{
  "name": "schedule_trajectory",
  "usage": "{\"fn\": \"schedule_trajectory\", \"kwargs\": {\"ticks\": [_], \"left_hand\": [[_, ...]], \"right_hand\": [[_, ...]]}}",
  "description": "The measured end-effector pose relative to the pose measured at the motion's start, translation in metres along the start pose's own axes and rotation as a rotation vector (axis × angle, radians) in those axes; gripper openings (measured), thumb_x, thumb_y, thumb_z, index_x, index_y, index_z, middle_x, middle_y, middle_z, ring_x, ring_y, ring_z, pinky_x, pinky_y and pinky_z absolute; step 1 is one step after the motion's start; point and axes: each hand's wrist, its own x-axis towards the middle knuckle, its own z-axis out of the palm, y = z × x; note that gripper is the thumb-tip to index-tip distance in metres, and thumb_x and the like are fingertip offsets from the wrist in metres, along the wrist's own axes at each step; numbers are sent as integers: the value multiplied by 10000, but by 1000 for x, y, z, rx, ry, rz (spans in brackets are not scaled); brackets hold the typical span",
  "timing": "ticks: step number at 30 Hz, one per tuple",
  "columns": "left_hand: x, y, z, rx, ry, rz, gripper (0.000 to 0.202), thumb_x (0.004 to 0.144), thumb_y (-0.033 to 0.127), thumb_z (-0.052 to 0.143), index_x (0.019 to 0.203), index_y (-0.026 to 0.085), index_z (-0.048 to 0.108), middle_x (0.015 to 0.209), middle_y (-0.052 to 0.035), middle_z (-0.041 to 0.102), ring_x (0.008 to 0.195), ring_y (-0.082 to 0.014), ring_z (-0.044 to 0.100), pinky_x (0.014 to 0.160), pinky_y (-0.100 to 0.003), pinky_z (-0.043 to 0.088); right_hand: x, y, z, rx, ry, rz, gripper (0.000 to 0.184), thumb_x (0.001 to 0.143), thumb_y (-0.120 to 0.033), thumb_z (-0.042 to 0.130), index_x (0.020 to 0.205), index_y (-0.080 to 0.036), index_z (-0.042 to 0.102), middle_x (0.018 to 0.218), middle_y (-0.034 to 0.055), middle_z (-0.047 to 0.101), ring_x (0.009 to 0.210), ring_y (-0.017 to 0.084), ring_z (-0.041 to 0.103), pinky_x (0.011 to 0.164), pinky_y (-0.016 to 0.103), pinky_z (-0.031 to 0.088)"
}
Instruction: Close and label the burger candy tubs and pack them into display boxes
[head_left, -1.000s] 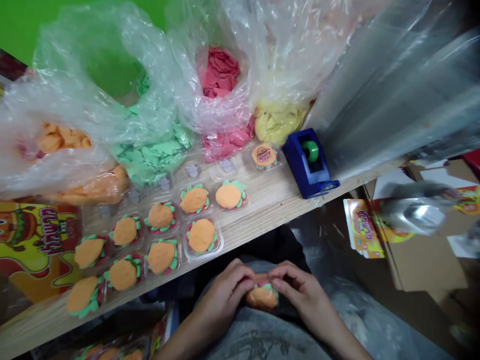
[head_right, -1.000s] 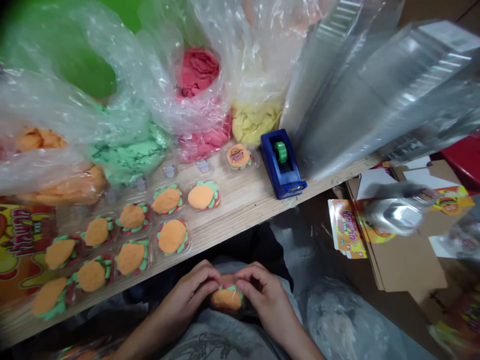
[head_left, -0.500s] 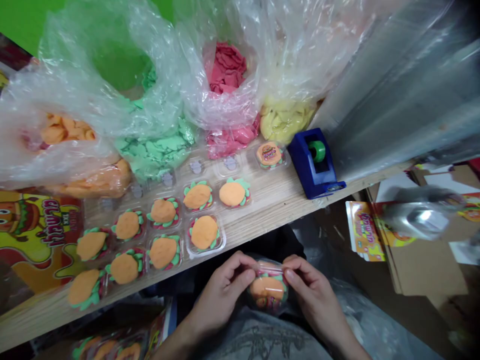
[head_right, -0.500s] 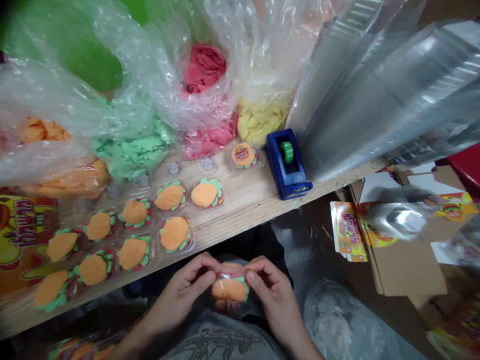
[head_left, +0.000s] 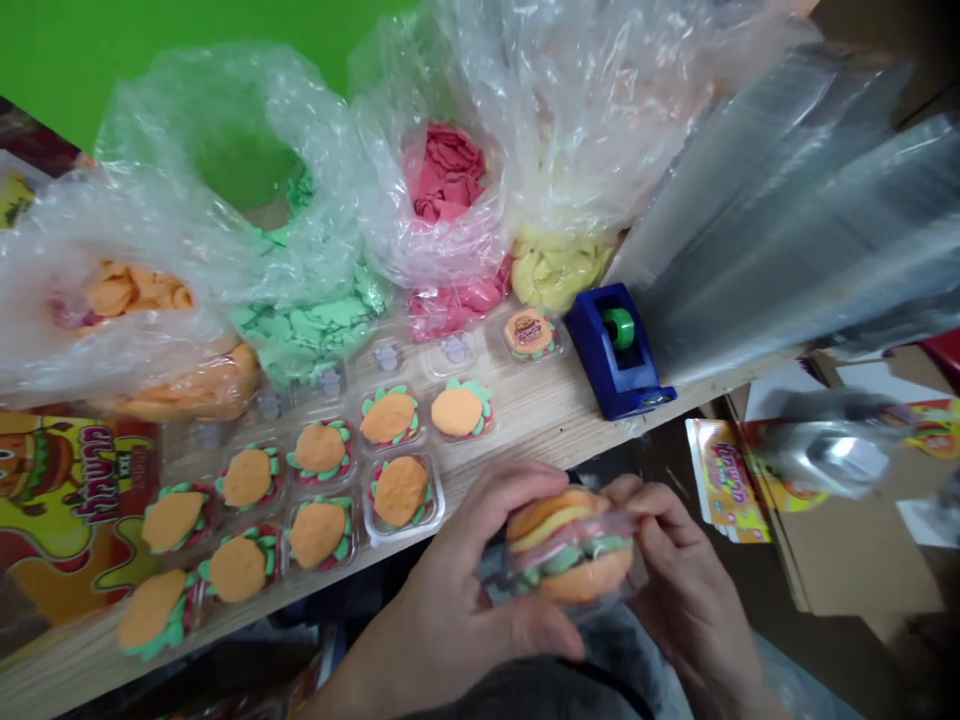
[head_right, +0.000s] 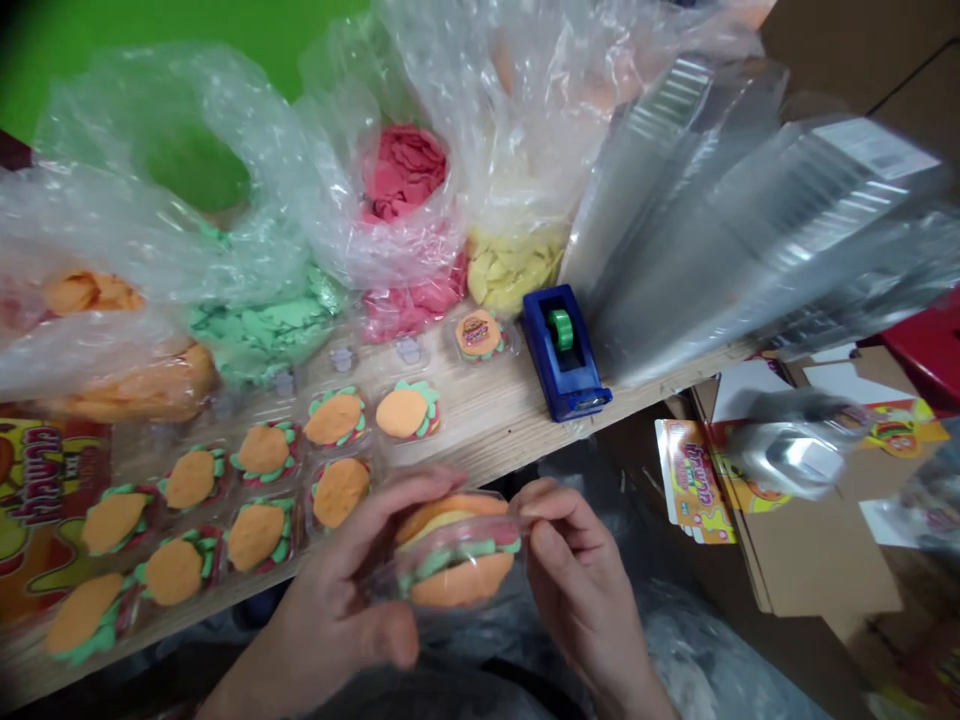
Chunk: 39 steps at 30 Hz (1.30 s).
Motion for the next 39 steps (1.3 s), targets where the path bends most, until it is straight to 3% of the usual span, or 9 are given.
{"fn": "schedule_trajectory", "kwargs": {"ticks": [3,7,11,14,20,23,27,33,39], "left_hand": [[0,7,2,54,-71,-9,816,552,318,807,1261,430,419,1346,26,449,1259,-246,399,1033,-321,344],[1,8,6,83,0,73,692,691,158,725,1243,436,414,1306,17,509,1189,-228,493,959,-333,434],[1,6,3,121,3,227,720,675,33,698,1203,453,447,1246,11,556,1196,-255,475,946,-401,441],[0,2,-3,121,-6,199,730,663,36,706,1200,458,448,1242,-5,540,1177,-268,480,927,-417,451],[-7,-15,-8,82,55,87,629,664,77,696,1142,445,520,1217,8,540,1134,-247,515,918,-358,455],[-8,-22,-6,88,67,17,593,655,75,693,1107,434,557,1196,24,560,1144,-229,509,947,-328,431],[-5,-28,0,60,63,-82,503,664,110,693,1074,381,587,1154,12,596,1062,-208,568,930,-312,444],[4,-32,7,-197,254,-342,414,645,239,720,1040,281,604,1129,-17,638,1029,-223,595,884,-305,477],[15,-32,6,-568,379,-436,445,652,313,741,1068,249,597,1112,-27,650,1047,-222,581,848,-286,487]], "right_hand": [[3,-5,-1,-52,-28,1,87,754,-343,666,738,-258,661,755,-7,531,700,107,500,652,201,425],[11,-15,-8,-259,-75,-106,90,784,-367,628,772,-286,666,786,6,553,734,140,533,649,242,442],[38,-30,-25,-958,265,-504,174,848,-301,538,987,-268,637,993,53,585,934,201,531,847,340,399],[64,-38,-35,-1219,417,-562,246,870,-334,469,1024,-224,625,988,77,580,907,215,534,829,364,407],[95,-41,-41,-1131,464,-386,329,809,-459,511,856,-174,670,870,92,554,859,240,511,817,402,392],[103,-42,-44,-997,384,-276,357,764,-506,558,731,-171,679,749,62,580,674,188,526,684,363,441],[97,-49,-49,-725,264,-164,339,683,-524,646,760,-195,662,669,13,605,556,136,539,544,303,480],[73,-44,-71,-530,191,-210,276,685,-495,665,677,-222,632,1122,31,591,938,203,605,790,385,501],[89,-21,-85,-670,348,-204,261,729,-449,636,774,-193,622,731,27,634,681,179,607,708,342,492]]}}
